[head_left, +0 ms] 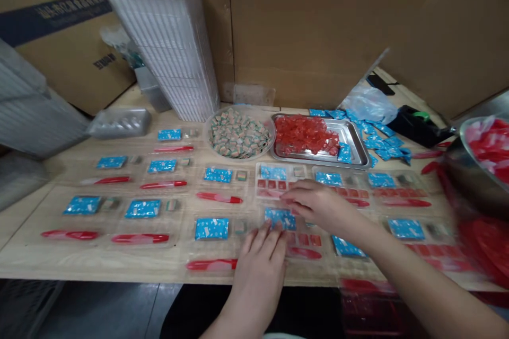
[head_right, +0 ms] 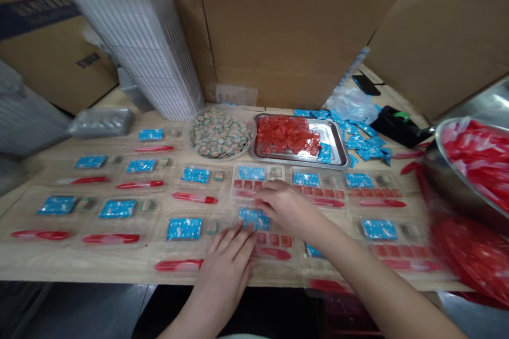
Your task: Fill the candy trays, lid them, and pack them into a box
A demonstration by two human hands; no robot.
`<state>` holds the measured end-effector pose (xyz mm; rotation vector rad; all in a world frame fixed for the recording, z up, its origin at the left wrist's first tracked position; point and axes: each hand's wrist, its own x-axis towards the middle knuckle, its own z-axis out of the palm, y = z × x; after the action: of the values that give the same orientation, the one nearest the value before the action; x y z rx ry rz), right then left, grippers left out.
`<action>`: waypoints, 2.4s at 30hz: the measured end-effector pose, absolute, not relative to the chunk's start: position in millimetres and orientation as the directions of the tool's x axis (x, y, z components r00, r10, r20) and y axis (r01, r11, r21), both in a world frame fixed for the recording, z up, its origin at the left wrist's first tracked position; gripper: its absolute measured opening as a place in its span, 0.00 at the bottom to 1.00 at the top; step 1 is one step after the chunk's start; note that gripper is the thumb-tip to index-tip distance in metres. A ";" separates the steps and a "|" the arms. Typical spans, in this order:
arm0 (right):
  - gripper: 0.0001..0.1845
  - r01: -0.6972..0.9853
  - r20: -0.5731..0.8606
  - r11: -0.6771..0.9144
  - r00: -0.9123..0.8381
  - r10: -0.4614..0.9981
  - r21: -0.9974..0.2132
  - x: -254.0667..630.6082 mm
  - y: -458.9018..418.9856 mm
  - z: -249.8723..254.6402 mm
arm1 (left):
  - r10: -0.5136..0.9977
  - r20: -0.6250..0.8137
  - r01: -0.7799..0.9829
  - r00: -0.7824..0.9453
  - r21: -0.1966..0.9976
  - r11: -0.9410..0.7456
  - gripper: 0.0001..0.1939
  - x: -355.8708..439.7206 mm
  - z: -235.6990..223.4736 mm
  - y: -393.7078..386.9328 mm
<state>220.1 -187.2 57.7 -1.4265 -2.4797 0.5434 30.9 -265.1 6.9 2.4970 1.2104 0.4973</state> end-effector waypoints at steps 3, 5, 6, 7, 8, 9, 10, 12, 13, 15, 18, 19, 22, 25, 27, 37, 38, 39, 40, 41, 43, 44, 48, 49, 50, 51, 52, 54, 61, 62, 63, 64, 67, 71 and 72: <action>0.08 0.793 -0.019 0.479 -0.523 0.852 -0.377 214.3 -193.4 54.2 | 0.790 0.167 0.683 0.590 0.419 -0.599 0.18 31.2 7.8 -263.4; 0.09 0.791 -0.011 0.489 -0.529 0.848 -0.367 213.0 -195.7 51.0 | 0.785 0.160 0.680 0.599 0.415 -0.604 0.17 30.9 9.2 -261.6; 0.10 0.793 0.003 0.477 -0.515 0.857 -0.380 214.4 -196.3 50.1 | 0.785 0.160 0.681 0.599 0.414 -0.604 0.17 30.6 9.7 -260.7; 0.11 0.801 0.020 0.445 -0.478 0.878 -0.400 217.1 -196.7 49.7 | 0.783 0.162 0.680 0.600 0.412 -0.606 0.17 30.3 10.0 -260.1; 0.11 0.813 0.030 0.398 -0.427 0.904 -0.424 220.8 -197.2 49.7 | 0.781 0.166 0.678 0.602 0.410 -0.610 0.17 30.0 10.1 -259.6; 0.09 0.823 0.027 0.348 -0.377 0.926 -0.449 225.0 -198.2 49.9 | 0.777 0.171 0.675 0.606 0.407 -0.615 0.17 29.7 9.9 -259.4; 0.06 0.829 0.009 0.304 -0.340 0.941 -0.469 229.0 -199.6 49.9 | 0.775 0.176 0.673 0.607 0.403 -0.620 0.17 29.5 9.7 -259.3; 0.03 0.834 -0.047 0.249 -0.311 0.949 -0.493 235.3 -203.4 48.9 | 0.771 0.186 0.673 0.609 0.393 -0.626 0.17 29.2 9.3 -259.1; 0.03 0.833 -0.079 0.235 -0.315 0.946 -0.502 237.6 -204.9 47.9 | 0.769 0.189 0.673 0.611 0.388 -0.630 0.17 29.0 9.5 -258.9; 0.03 0.826 -0.128 0.212 -0.322 0.938 -0.522 241.4 -203.4 45.9 | 0.765 0.196 0.672 0.614 0.379 -0.636 0.17 28.4 10.6 -257.9; 0.06 0.819 -0.137 0.167 -0.285 0.948 -0.550 249.3 -179.5 44.2 | 0.753 0.200 0.664 0.627 0.369 -0.650 0.18 27.7 13.4 -255.6; 0.07 0.831 -0.108 0.146 -0.239 0.965 -0.537 252.2 -164.8 43.6 | 0.750 0.199 0.663 0.631 0.364 -0.654 0.18 27.8 14.2 -255.0; 0.08 0.887 0.012 0.048 -0.048 0.999 -0.460 257.2 -110.9 37.6 | 0.749 0.187 0.667 0.636 0.356 -0.655 0.19 29.5 15.4 -254.7; 0.03 0.881 0.022 -0.006 0.018 1.000 -0.473 255.8 -67.2 26.7 | 0.750 0.192 0.658 0.633 0.377 -0.652 0.18 30.1 17.2 -256.4; 0.02 0.851 0.010 -0.024 0.034 0.999 -0.524 255.1 -55.7 21.4 | 0.756 0.216 0.634 0.618 0.431 -0.642 0.17 27.8 21.3 -256.2; 0.15 -0.163 -0.347 -0.336 0.047 0.937 -0.928 217.1 -157.6 54.9 | 0.990 -0.059 -0.095 0.131 0.993 0.072 0.13 49.3 42.2 -187.2; 0.15 -0.217 -0.360 -0.343 0.044 0.932 -0.914 208.7 -168.6 56.6 | 0.987 -0.102 -0.192 0.123 0.973 0.125 0.13 55.2 39.8 -182.5; 0.15 -0.228 -0.354 -0.332 0.059 0.934 -0.915 201.5 -177.8 57.3 | 0.984 -0.126 -0.255 0.123 0.955 0.154 0.11 60.0 37.2 -180.0; 0.15 -0.209 -0.333 -0.310 0.083 0.939 -0.927 195.8 -185.2 57.1 | 0.984 -0.135 -0.289 0.113 0.943 0.163 0.10 63.3 34.7 -179.8; 0.14 -0.167 -0.304 -0.284 0.108 0.947 -0.944 191.9 -191.1 56.5 | 0.986 -0.138 -0.306 0.095 0.938 0.161 0.09 64.9 32.7 -181.3; 0.12 -0.034 -0.220 -0.218 0.122 0.968 -0.975 188.6 -199.7 55.3 | 0.988 -0.143 -0.314 0.065 0.936 0.156 0.08 64.0 30.6 -187.2; 0.11 0.053 -0.167 -0.174 0.117 0.979 -0.983 188.5 -203.0 55.2 | 0.987 -0.147 -0.311 0.062 0.937 0.159 0.08 62.4 30.7 -190.5; 0.09 0.389 0.013 -0.022 0.087 0.996 -0.921 191.0 -212.1 57.1 | 0.989 -0.132 -0.217 0.060 0.966 0.142 0.07 56.0 35.6 -198.7; 0.09 0.434 0.029 -0.010 0.082 0.996 -0.901 191.5 -213.3 57.4 | 0.992 -0.117 -0.179 0.050 0.976 0.124 0.07 55.1 36.9 -199.2; 0.10 0.457 0.031 -0.005 0.070 0.997 -0.890 191.8 -213.9 57.4 | 0.994 -0.101 -0.142 0.039 0.984 0.105 0.07 54.5 37.9 -199.5; 0.10 0.461 0.024 -0.003 0.054 0.998 -0.887 191.9 -214.2 57.2 | 0.996 -0.084 -0.107 0.030 0.991 0.087 0.07 53.8 38.5 -199.5; 0.11 0.455 0.014 -0.005 0.039 0.999 -0.890 191.9 -214.0 56.8 | 0.998 -0.064 -0.074 0.020 0.995 0.066 0.07 53.1 38.8 -199.6; 0.12 0.432 -0.010 -0.012 0.007 1.000 -0.902 191.6 -213.2 56.0 | 1.000 -0.022 -0.017 0.006 1.000 0.023 0.07 51.1 38.7 -200.1; 0.11 0.555 -0.020 0.034 -0.091 0.996 -0.831 189.9 -209.5 62.3 | 0.997 0.055 0.157 0.061 0.985 -0.064 0.08 41.1 39.9 -200.1; 0.10 0.575 -0.019 0.038 -0.094 0.995 -0.818 190.0 -208.6 62.9 | 0.996 0.054 0.162 0.076 0.985 -0.066 0.09 40.1 40.2 -199.0; 0.09 0.571 -0.036 0.022 -0.090 0.995 -0.821 190.1 -207.6 63.0 | 0.995 0.038 0.146 0.092 0.988 -0.052 0.09 39.3 40.4 -197.7; 0.09 0.538 -0.070 -0.016 -0.080 0.994 -0.843 190.1 -206.6 62.4 | 0.994 0.006 0.107 0.109 0.994 -0.018 0.09 38.8 40.4 -196.1; 0.08 0.365 -0.194 -0.163 -0.049 0.980 -0.917 187.7 -206.0 58.0 | 0.976 -0.124 -0.090 0.177 0.986 0.141 0.08 39.3 39.5 -191.4; 0.07 0.571 0.077 0.020 0.075 0.994 -0.821 178.8 -213.4 51.1 | 0.967 -0.152 -0.223 0.203 0.955 0.196 0.09 45.0 37.3 -189.6; 0.07 0.659 0.190 0.093 0.076 0.979 -0.746 176.6 -215.9 49.5 | 0.974 -0.139 -0.219 0.177 0.960 0.177 0.09 47.0 36.5 -190.1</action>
<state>176.6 -215.9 49.5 -1.6378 -1.6549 0.5642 47.0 -190.1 36.5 0.9943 0.9942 1.0796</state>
